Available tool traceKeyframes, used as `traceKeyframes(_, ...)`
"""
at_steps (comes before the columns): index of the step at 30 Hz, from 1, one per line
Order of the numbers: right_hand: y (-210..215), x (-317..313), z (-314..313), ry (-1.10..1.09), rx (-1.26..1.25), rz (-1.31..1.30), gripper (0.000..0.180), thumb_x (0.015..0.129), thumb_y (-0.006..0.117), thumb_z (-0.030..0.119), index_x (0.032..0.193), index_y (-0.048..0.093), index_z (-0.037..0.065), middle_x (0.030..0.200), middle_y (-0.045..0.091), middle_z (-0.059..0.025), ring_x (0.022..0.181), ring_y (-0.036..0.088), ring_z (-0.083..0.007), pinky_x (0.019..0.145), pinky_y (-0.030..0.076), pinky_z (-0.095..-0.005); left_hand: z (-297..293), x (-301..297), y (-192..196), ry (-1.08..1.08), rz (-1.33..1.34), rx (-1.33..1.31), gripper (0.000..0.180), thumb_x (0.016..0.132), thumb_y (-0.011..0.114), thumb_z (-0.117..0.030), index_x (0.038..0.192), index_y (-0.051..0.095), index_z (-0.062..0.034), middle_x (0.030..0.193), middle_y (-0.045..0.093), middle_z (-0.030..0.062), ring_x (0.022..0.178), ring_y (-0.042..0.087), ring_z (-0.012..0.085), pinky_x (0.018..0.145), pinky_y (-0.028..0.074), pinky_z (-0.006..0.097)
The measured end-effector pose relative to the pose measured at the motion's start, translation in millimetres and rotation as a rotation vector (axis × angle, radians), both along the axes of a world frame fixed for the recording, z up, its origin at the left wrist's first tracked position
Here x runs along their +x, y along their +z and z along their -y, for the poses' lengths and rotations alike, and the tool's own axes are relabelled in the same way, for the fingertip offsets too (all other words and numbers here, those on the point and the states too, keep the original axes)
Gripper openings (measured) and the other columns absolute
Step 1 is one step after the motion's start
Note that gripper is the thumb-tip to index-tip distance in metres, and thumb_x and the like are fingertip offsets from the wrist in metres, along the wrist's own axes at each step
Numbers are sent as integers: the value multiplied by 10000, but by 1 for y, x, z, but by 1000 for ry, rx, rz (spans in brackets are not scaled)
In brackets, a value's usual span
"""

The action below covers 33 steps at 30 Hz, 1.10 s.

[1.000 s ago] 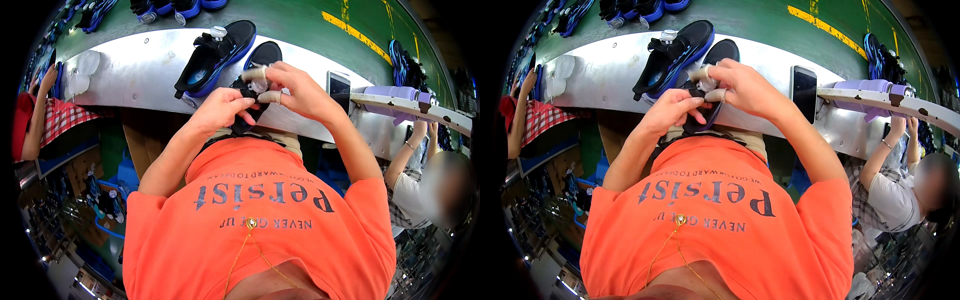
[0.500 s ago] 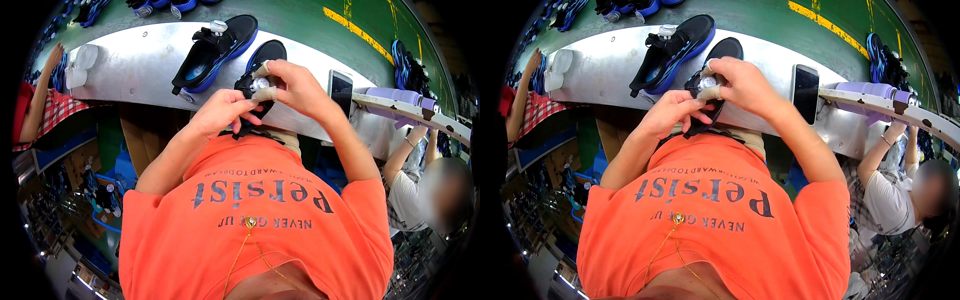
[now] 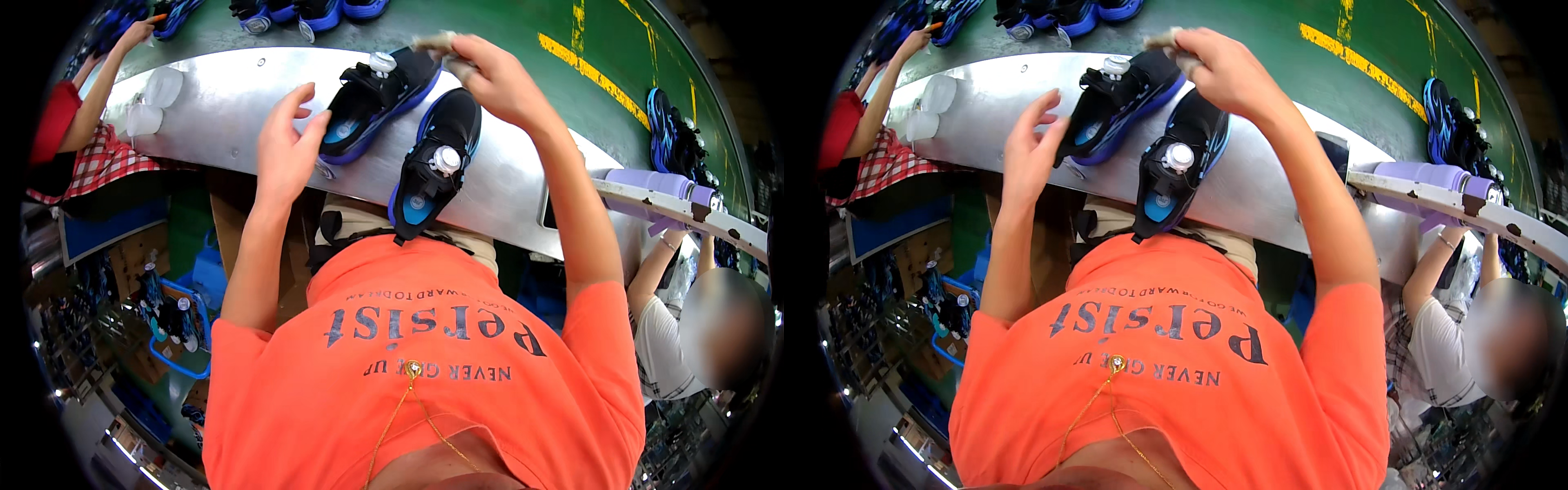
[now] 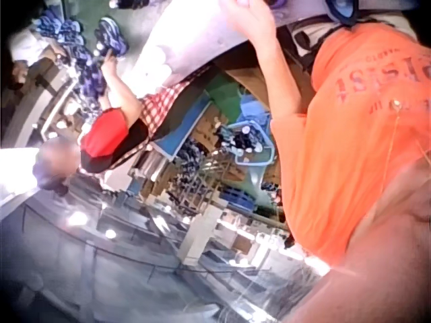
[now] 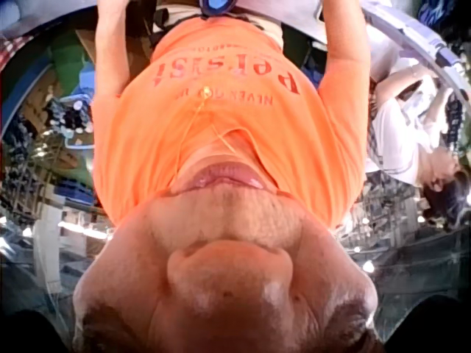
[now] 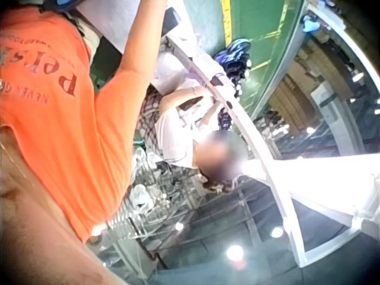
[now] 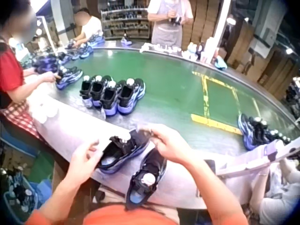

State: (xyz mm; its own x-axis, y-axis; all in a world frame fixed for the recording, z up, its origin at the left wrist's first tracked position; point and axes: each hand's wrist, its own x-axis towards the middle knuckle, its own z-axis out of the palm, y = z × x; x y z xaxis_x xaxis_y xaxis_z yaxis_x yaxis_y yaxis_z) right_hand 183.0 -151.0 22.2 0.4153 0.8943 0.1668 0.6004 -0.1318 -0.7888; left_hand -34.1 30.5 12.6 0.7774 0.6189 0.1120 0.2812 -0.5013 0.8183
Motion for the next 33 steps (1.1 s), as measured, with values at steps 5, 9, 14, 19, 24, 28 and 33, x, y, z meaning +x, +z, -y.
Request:
traceKeyframes(5, -7, -21, -27, 394, -99, -124, 700, 726, 567, 23, 1400, 421, 139, 1263, 510, -141, 1195, 456, -283, 1016, 374, -354, -4, 12, -19, -150, -247, 97, 256, 839, 601, -155, 1021, 636, 21, 844, 647, 204, 796, 631, 337, 729, 476, 358)
traceKeyframes(9, -5, -30, -13, 348, -137, -208, 645, 705, 750, 158, 1306, 516, 170, 1157, 542, -131, 1069, 527, -280, 924, 433, -361, 17, -1, -27, -160, -46, 90, 217, 840, 589, -147, 965, 642, 23, 846, 654, 182, 778, 630, 319, 707, 469, 349)
traceKeyframes(14, -4, -45, -16, 297, -79, 235, 517, 647, 772, 126, 1134, 601, 150, 955, 543, -122, 963, 527, -305, 782, 480, -388, 28, 14, -29, 17, -121, -154, 202, 863, 593, -169, 919, 659, 13, 771, 655, 143, 707, 623, 204, 676, 468, 302)
traceKeyframes(19, 18, -47, -16, 298, -294, 309, 529, 599, 783, 64, 1092, 601, 128, 897, 571, -89, 898, 571, -315, 780, 492, -395, 23, 12, -22, 60, -169, -222, 170, 836, 651, -153, 831, 638, 16, 685, 631, 98, 636, 579, 142, 629, 465, 287)
traceKeyframes(24, -5, -43, -18, 99, -122, -156, 479, 619, 801, 95, 1060, 618, 134, 868, 601, -108, 831, 595, -297, 718, 488, -356, 33, 16, -47, 48, 3, -191, 160, 828, 659, -144, 847, 623, 10, 705, 624, 93, 623, 565, 169, 621, 457, 304)
traceKeyframes(28, 4, -62, -7, 192, -279, 305, 506, 640, 786, 143, 1094, 565, 161, 856, 554, -96, 813, 588, -311, 675, 475, -415, 32, 22, -34, 93, -91, -271, 166, 829, 660, -146, 824, 609, 12, 704, 616, 107, 628, 561, 185, 619, 453, 311)
traceKeyframes(33, -2, -52, 3, 150, -162, 269, 526, 598, 815, 189, 1066, 580, 133, 857, 542, -128, 838, 570, -346, 698, 469, -429, 37, 3, -13, -76, -193, -361, 238, 916, 600, -196, 736, 589, -41, 701, 589, -10, 624, 480, 50, 576, 404, 227)
